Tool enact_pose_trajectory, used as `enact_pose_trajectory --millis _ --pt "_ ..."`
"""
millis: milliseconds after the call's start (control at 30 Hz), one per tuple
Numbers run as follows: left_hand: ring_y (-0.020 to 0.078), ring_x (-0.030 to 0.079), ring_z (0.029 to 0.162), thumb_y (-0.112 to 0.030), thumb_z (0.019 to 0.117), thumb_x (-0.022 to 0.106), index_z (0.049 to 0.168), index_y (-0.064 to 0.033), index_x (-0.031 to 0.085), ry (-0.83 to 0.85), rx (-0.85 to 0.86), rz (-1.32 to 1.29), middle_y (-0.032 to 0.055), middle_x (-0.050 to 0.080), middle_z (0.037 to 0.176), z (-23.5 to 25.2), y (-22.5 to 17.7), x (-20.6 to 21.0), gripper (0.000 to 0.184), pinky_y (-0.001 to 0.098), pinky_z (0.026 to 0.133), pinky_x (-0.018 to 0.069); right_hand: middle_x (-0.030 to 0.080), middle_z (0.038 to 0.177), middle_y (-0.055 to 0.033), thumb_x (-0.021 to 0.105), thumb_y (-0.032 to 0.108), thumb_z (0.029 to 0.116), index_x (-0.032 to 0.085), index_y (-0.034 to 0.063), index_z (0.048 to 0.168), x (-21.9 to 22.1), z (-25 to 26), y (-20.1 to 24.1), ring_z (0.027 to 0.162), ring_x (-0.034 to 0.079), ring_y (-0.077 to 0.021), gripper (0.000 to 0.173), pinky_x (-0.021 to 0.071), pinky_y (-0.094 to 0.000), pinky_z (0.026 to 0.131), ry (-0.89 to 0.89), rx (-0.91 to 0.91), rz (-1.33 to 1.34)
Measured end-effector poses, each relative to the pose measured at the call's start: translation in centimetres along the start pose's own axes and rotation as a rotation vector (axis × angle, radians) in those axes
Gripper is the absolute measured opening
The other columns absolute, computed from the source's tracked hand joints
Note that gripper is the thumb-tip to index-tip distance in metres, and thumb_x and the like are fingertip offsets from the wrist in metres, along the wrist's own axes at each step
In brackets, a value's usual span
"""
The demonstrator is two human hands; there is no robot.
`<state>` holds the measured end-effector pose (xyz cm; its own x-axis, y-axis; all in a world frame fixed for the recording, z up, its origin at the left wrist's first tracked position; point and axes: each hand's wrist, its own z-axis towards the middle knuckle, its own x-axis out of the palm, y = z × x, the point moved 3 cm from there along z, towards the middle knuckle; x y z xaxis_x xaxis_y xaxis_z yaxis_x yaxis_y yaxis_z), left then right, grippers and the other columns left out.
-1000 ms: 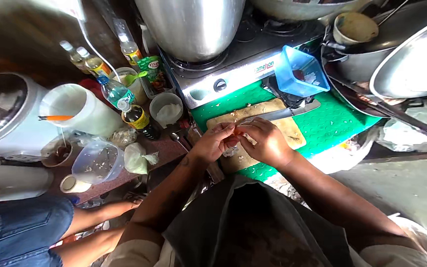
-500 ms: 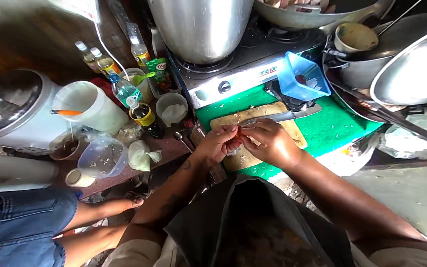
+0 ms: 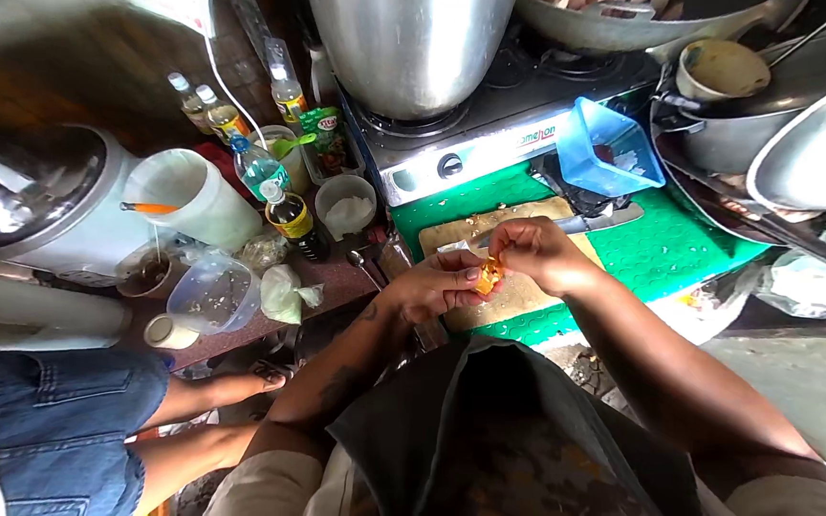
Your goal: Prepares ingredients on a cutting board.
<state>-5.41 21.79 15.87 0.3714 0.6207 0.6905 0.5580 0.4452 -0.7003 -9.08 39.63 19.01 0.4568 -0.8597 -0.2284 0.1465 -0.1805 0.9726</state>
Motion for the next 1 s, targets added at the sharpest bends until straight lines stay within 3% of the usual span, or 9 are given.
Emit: enact_pose_trajectory --millis 67,133,233,300,600,767,833,900,1000 --pt "0.0100 0.072 0.076 0.000 0.1047 0.043 0.107 -0.0064 0.062 -0.106 0.035 -0.058 0.0067 0.073 0.090 0.5 0.2 -0.2 0.021 0.0195 0.072 0.0597 0.063 0.073 0.0033 0.060 0.000 0.0900 0.064 0.0065 0.089 0.1 -0.1 -0.6 0.060 0.060 -0.0026 0.007 0.0534 -0.0209 0.056 -0.160 -0.069 0.025" --pt "0.0121 0.072 0.079 -0.003 0.1071 0.044 0.119 -0.0072 0.059 -0.210 0.081 -0.122 0.0081 0.072 0.096 1.2 0.3 -1.0 0.020 0.0220 0.074 0.0605 0.067 0.092 -0.0029 0.063 0.003 0.0904 0.066 -0.0005 0.099 0.3 -0.2 -0.6 0.078 0.063 -0.0039 0.010 0.0564 -0.0212 0.069 -0.287 -0.367 -0.183" --pt "0.0114 0.070 0.080 -0.005 0.1068 0.048 0.123 -0.0094 0.057 -0.277 0.129 -0.107 0.0063 0.069 0.100 1.5 0.4 -1.7 0.019 0.0233 0.075 0.0598 0.067 0.112 -0.0153 0.075 0.013 0.0868 0.075 -0.0024 0.103 1.1 -0.6 -0.3 0.102 0.065 -0.0161 0.023 0.0570 -0.0283 0.086 -0.266 -0.605 -0.425" --pt "0.0107 0.069 0.079 -0.002 0.1052 0.050 0.123 -0.0105 0.056 -0.314 0.144 -0.077 0.0039 0.068 0.095 1.2 0.3 -1.3 0.021 0.0245 0.077 0.0596 0.065 0.116 -0.0178 0.076 0.011 0.0856 0.076 -0.0015 0.101 1.7 -0.8 -0.7 0.104 0.064 -0.0190 0.020 0.0557 -0.0316 0.093 -0.250 -0.643 -0.483" --pt "0.0098 0.068 0.084 0.008 0.0982 0.057 0.126 -0.0139 0.054 -0.321 0.222 0.102 0.0010 0.068 0.099 0.4 -0.5 -0.3 0.035 0.0254 0.082 0.0587 0.066 0.110 -0.0168 0.074 0.004 0.0855 0.071 -0.0006 0.086 1.9 -1.2 -0.4 0.105 0.064 -0.0204 0.005 0.0551 -0.0316 0.094 -0.267 -0.666 -0.537" --pt "0.0118 0.067 0.092 0.004 0.1029 0.050 0.132 -0.0188 0.051 -0.386 0.360 -0.132 0.0009 0.064 0.108 0.3 -0.4 0.6 0.037 0.0271 0.087 0.0577 0.064 0.106 -0.0154 0.064 0.005 0.0925 0.070 0.0035 0.086 2.7 -1.6 -1.3 0.104 0.060 -0.0246 0.009 0.0493 -0.0339 0.094 -0.492 -0.779 -0.724" --pt "0.0137 0.069 0.096 0.004 0.1040 0.048 0.136 -0.0198 0.049 -0.415 0.398 -0.218 0.0024 0.065 0.115 0.3 0.0 1.3 0.040 0.0274 0.089 0.0579 0.061 0.106 -0.0134 0.063 0.008 0.0947 0.067 0.0051 0.088 3.0 -1.8 -1.8 0.105 0.058 -0.0223 0.008 0.0479 -0.0324 0.094 -0.588 -0.814 -0.707" --pt "0.0141 0.068 0.100 0.008 0.1009 0.051 0.139 -0.0208 0.048 -0.424 0.450 -0.138 0.0028 0.065 0.117 0.2 0.1 1.4 0.048 0.0291 0.091 0.0576 0.060 0.110 -0.0105 0.062 0.012 0.0960 0.064 0.0050 0.095 3.2 -1.8 -1.7 0.107 0.058 -0.0176 0.007 0.0489 -0.0302 0.094 -0.573 -0.785 -0.543" --pt "0.0171 0.069 0.109 0.012 0.0929 0.062 0.147 -0.0177 0.044 -0.382 0.549 0.147 0.0063 0.068 0.127 0.2 -0.1 0.6 0.064 0.0330 0.094 0.0570 0.060 0.120 -0.0091 0.063 0.019 0.0954 0.054 0.0052 0.120 2.7 -1.8 -1.1 0.114 0.061 -0.0141 0.029 0.0530 -0.0333 0.095 -0.470 -0.641 -0.356"
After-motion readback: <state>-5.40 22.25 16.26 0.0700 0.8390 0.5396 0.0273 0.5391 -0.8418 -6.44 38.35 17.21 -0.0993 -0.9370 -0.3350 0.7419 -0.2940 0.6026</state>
